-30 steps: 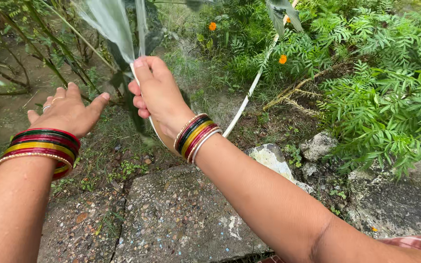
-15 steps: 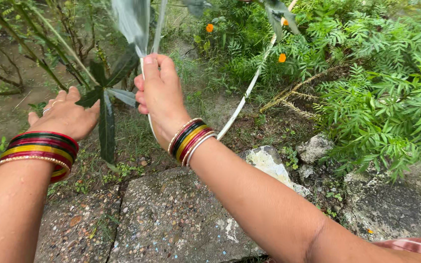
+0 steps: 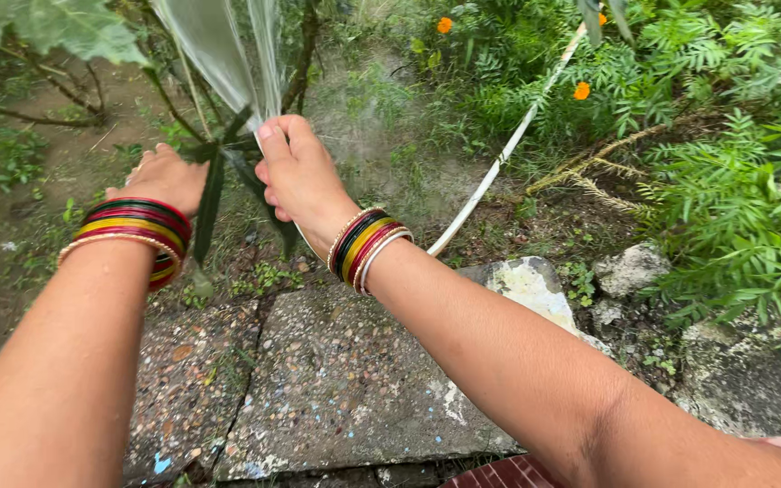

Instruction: The person waters several plants and a garden area using a hose, spraying water over the leaves and soil.

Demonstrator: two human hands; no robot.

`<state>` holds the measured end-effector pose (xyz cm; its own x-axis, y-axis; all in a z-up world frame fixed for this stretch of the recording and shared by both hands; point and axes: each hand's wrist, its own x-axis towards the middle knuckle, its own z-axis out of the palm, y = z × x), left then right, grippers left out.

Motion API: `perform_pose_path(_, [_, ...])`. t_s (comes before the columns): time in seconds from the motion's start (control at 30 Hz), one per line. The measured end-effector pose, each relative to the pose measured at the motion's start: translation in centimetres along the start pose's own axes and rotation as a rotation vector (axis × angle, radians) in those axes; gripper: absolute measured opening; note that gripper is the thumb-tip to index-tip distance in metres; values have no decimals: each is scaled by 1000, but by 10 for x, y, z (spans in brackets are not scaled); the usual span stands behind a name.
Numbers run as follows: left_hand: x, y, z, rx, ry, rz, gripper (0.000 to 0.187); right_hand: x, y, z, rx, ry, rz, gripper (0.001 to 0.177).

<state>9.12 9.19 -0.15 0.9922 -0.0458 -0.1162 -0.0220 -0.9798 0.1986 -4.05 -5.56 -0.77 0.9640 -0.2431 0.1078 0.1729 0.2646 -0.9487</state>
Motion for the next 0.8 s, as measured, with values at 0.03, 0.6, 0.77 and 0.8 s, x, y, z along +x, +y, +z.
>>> perform_pose_path(0.03, [-2, -1, 3, -53, 17, -15, 88, -1, 3, 5, -28, -6, 0, 27])
perform_pose_path(0.6, [28, -117, 30, -195, 19, -159, 89, -11, 81, 66, -397, -91, -277, 31])
perform_pose_path(0.77, [8, -112, 23, -248, 9, -163, 82, -10, 75, 63, -474, -39, -272, 28])
perform_pose_path(0.8, [5, -107, 21, -240, 11, -156, 80, -8, 71, 60, -450, -8, -257, 27])
